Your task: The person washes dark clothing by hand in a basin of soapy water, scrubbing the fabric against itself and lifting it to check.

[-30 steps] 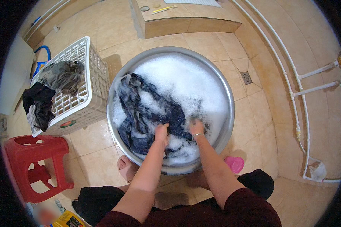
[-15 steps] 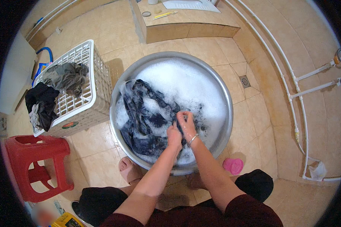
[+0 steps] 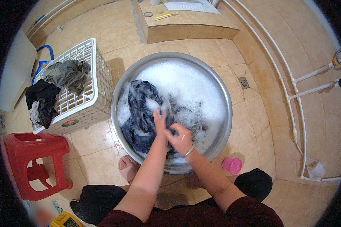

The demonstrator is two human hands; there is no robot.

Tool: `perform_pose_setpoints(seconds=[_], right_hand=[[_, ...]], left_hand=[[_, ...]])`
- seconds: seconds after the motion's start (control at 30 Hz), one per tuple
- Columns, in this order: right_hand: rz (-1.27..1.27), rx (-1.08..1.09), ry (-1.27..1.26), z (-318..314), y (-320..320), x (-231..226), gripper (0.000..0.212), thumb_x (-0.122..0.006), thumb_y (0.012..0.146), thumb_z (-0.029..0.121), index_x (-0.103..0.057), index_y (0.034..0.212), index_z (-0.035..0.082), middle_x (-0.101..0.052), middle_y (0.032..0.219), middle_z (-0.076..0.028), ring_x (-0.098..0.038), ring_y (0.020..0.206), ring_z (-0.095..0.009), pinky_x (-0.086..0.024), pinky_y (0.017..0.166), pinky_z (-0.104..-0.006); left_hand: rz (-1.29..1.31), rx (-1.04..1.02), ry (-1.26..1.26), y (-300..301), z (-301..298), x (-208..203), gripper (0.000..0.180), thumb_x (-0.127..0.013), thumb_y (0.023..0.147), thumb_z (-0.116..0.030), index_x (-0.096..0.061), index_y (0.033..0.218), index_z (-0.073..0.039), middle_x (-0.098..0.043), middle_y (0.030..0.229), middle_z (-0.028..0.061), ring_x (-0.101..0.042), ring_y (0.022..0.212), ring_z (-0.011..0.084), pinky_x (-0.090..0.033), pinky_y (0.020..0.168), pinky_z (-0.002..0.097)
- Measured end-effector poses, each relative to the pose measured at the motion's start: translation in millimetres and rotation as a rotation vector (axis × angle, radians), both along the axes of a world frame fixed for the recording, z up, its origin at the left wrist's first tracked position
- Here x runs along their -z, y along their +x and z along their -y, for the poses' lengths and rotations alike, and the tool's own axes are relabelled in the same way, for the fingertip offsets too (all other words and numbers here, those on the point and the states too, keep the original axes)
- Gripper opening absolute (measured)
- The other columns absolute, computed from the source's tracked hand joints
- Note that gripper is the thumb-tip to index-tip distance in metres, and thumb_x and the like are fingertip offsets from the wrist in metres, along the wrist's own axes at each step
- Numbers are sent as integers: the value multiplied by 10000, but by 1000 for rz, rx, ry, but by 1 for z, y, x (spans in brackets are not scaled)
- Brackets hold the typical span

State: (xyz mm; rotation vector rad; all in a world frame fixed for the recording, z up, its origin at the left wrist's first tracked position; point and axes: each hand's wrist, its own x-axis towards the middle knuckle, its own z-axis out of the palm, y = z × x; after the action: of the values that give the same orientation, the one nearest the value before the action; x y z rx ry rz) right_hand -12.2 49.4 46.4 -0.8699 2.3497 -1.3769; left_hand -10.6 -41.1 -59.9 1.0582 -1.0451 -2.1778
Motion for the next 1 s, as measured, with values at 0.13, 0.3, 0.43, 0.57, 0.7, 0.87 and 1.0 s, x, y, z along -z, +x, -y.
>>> perform_pose_setpoints(seconds=[0.13, 0.3, 0.43, 0.57, 0.7, 0.87, 1.0], right_hand=[[60, 145, 103, 4, -42, 6, 321, -621, 669, 314, -519, 729, 15, -544, 734, -150, -530, 675, -303, -414, 621, -342], [87, 284, 65, 0, -53, 30, 473, -576, 681, 452, -518, 770, -9, -548, 778, -136, -515, 750, -236, -399, 663, -316], [404, -69, 171, -27, -70, 28, 437, -624, 649, 407, -542, 773, -4, -543, 739, -117, -514, 711, -223, -403, 654, -315], [-160, -286, 282, -30, -70, -7, 315, -660, 598, 263, -512, 718, 12, -504, 753, -140, -487, 723, -287, -396, 666, -321], [-46, -272, -192, -22, -60, -38, 260, -643, 566, 82, -461, 738, 9, -476, 793, -101, -483, 732, -222, -390, 687, -288], [150, 185, -362, 3, -88, -48, 140, -564, 576, 42, -496, 692, 2, -494, 632, 0, -458, 612, -97, -400, 591, -226], [2, 462, -283, 12, -106, -17, 145, -563, 575, 49, -461, 671, 10, -470, 600, -16, -425, 571, -102, -390, 538, -245]], left_hand=[[-18, 3, 425, 2, -40, -62, 240, -409, 833, -233, -446, 997, -62, -502, 875, 50, -496, 722, 179, -424, 612, 285], [56, 163, 331, -2, -43, -55, 343, -392, 827, -314, -487, 964, -15, -535, 824, 86, -519, 728, 193, -414, 644, 314], [344, 574, -188, 10, -14, -48, 399, -326, 846, -316, -543, 885, 17, -550, 852, 189, -519, 811, 277, -400, 709, 348], [575, 621, -911, 1, 12, -134, 464, -306, 837, -372, -582, 828, 0, -509, 911, 275, -476, 888, 374, -361, 785, 367], [-62, 464, -1079, -21, 26, -127, 500, -308, 831, -446, -581, 863, -27, -528, 962, 203, -495, 895, 292, -367, 781, 319], [-245, 671, 495, -14, 5, -98, 617, -369, 758, -568, -490, 1046, -36, -509, 1016, 75, -444, 953, 161, -332, 839, 293], [-24, 682, 110, -17, -22, -120, 531, -544, 738, -417, -443, 1085, -29, -503, 1025, 85, -471, 930, 180, -362, 814, 285]])
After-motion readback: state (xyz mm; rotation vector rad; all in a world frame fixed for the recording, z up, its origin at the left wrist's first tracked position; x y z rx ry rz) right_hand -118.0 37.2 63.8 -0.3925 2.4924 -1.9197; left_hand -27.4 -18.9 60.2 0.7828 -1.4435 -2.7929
